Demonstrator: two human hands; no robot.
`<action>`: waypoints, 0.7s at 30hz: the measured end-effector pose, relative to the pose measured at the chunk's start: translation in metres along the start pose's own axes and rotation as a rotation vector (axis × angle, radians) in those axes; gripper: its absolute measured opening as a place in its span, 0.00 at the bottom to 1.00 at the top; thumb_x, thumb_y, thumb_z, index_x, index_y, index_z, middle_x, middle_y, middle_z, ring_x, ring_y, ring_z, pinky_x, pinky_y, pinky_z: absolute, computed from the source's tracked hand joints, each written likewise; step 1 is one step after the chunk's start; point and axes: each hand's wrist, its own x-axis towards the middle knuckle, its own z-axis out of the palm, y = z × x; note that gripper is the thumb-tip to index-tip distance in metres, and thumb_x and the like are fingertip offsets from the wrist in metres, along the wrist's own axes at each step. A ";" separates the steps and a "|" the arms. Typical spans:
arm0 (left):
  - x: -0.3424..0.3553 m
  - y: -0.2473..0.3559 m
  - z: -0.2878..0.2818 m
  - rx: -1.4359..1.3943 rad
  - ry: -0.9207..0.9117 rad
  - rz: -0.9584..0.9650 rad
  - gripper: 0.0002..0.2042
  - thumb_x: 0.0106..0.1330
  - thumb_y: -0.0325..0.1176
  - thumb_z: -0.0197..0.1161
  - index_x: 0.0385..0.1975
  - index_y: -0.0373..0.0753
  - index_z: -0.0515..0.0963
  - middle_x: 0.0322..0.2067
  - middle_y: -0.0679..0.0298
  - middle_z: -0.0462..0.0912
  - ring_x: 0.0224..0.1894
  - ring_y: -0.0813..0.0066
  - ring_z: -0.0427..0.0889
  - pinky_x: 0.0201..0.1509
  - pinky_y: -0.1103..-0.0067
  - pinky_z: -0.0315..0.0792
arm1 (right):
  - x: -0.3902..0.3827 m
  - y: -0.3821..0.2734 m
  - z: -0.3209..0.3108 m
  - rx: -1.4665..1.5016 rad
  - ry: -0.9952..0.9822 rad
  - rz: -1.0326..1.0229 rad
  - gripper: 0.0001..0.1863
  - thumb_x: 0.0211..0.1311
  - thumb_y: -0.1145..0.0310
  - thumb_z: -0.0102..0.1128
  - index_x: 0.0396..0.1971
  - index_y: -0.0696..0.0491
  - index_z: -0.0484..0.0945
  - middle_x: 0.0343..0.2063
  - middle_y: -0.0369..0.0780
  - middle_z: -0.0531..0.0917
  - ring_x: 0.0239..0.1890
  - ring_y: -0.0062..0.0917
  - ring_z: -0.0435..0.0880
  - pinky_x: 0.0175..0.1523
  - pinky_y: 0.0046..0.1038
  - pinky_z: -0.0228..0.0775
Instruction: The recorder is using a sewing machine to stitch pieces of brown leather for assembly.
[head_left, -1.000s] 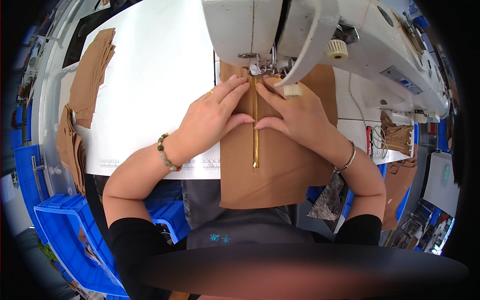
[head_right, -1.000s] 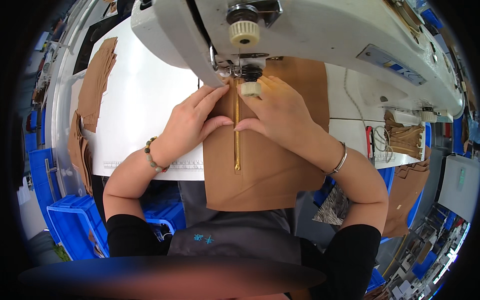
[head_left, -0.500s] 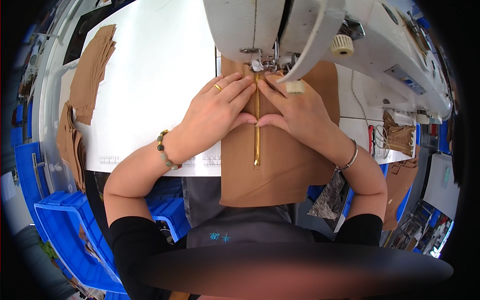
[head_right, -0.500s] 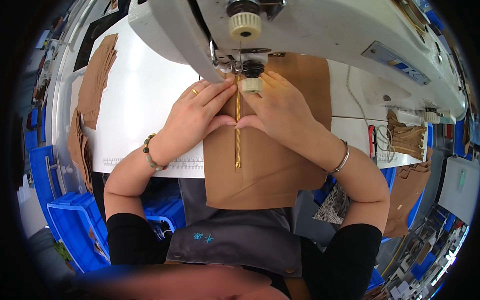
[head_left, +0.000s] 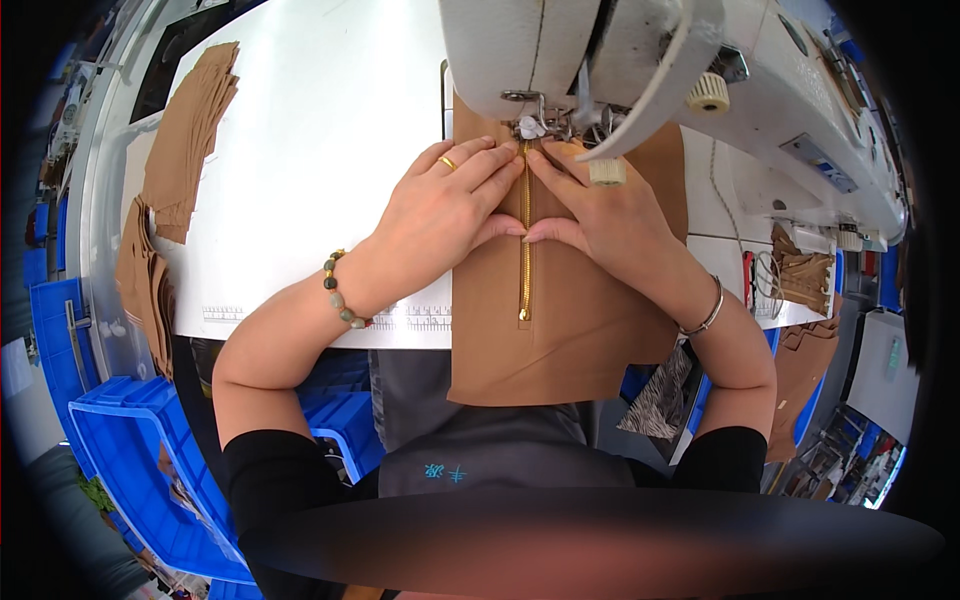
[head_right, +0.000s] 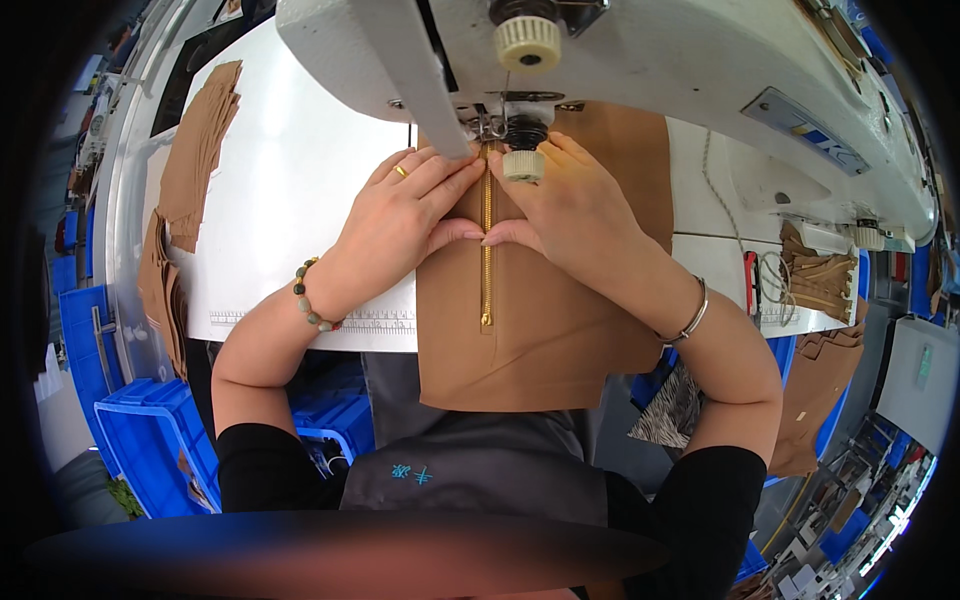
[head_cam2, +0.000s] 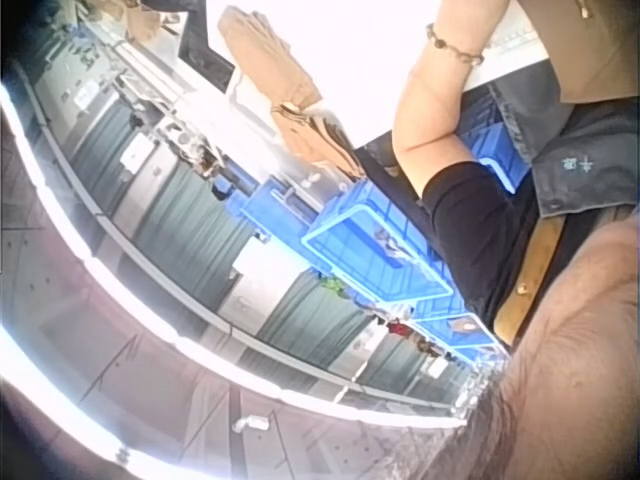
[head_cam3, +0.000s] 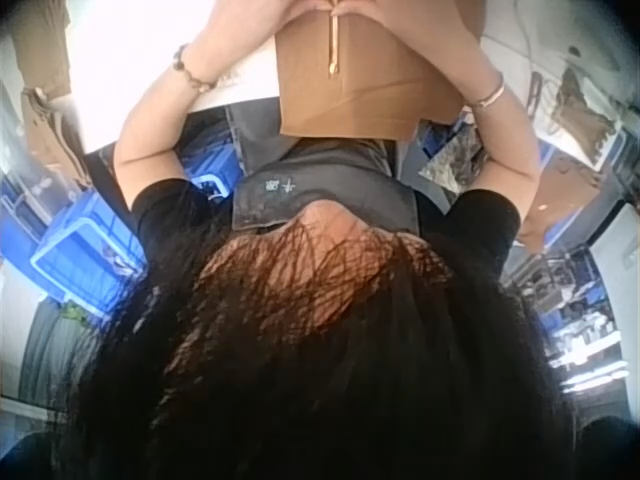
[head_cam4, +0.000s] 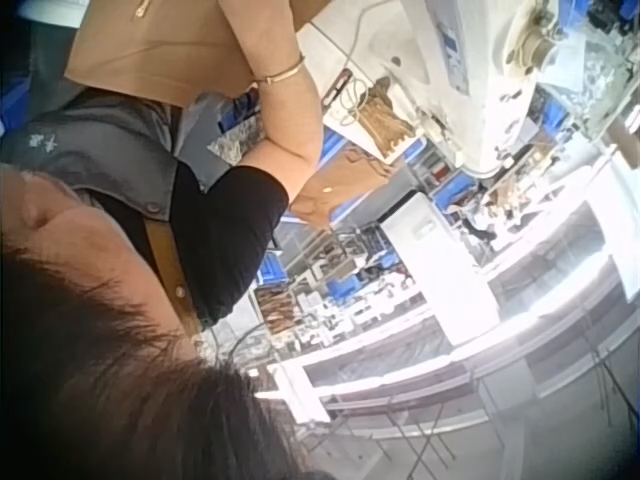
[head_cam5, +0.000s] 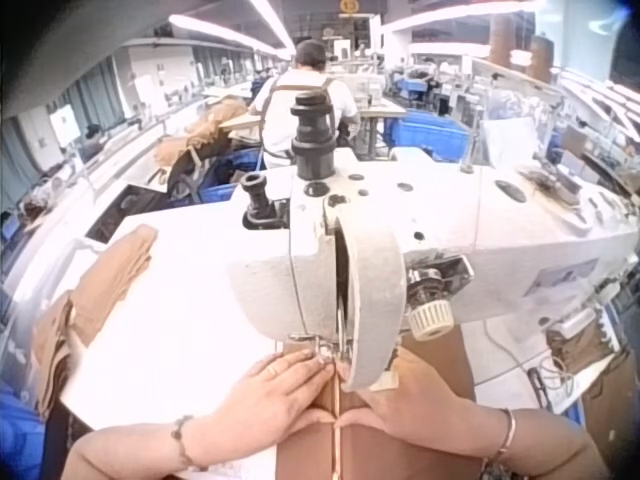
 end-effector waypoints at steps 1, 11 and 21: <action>0.000 0.000 0.000 -0.001 0.001 0.000 0.29 0.60 0.45 0.68 0.58 0.32 0.79 0.54 0.58 0.81 0.58 0.60 0.78 0.66 0.67 0.71 | 0.000 0.000 0.000 -0.001 -0.001 0.000 0.42 0.52 0.43 0.71 0.62 0.56 0.78 0.59 0.45 0.82 0.61 0.40 0.80 0.63 0.38 0.73; 0.001 0.001 -0.001 -0.021 -0.012 -0.030 0.30 0.60 0.45 0.69 0.59 0.33 0.79 0.51 0.59 0.80 0.55 0.60 0.79 0.66 0.66 0.71 | 0.002 0.002 0.003 0.005 0.075 -0.039 0.42 0.48 0.44 0.71 0.58 0.61 0.78 0.51 0.46 0.84 0.56 0.42 0.80 0.68 0.38 0.69; 0.002 0.000 0.001 -0.003 0.009 -0.032 0.30 0.60 0.46 0.69 0.60 0.35 0.78 0.50 0.60 0.79 0.52 0.60 0.80 0.65 0.66 0.72 | 0.000 0.001 0.002 -0.032 0.008 0.027 0.40 0.52 0.45 0.71 0.62 0.55 0.78 0.59 0.43 0.82 0.58 0.41 0.82 0.61 0.39 0.75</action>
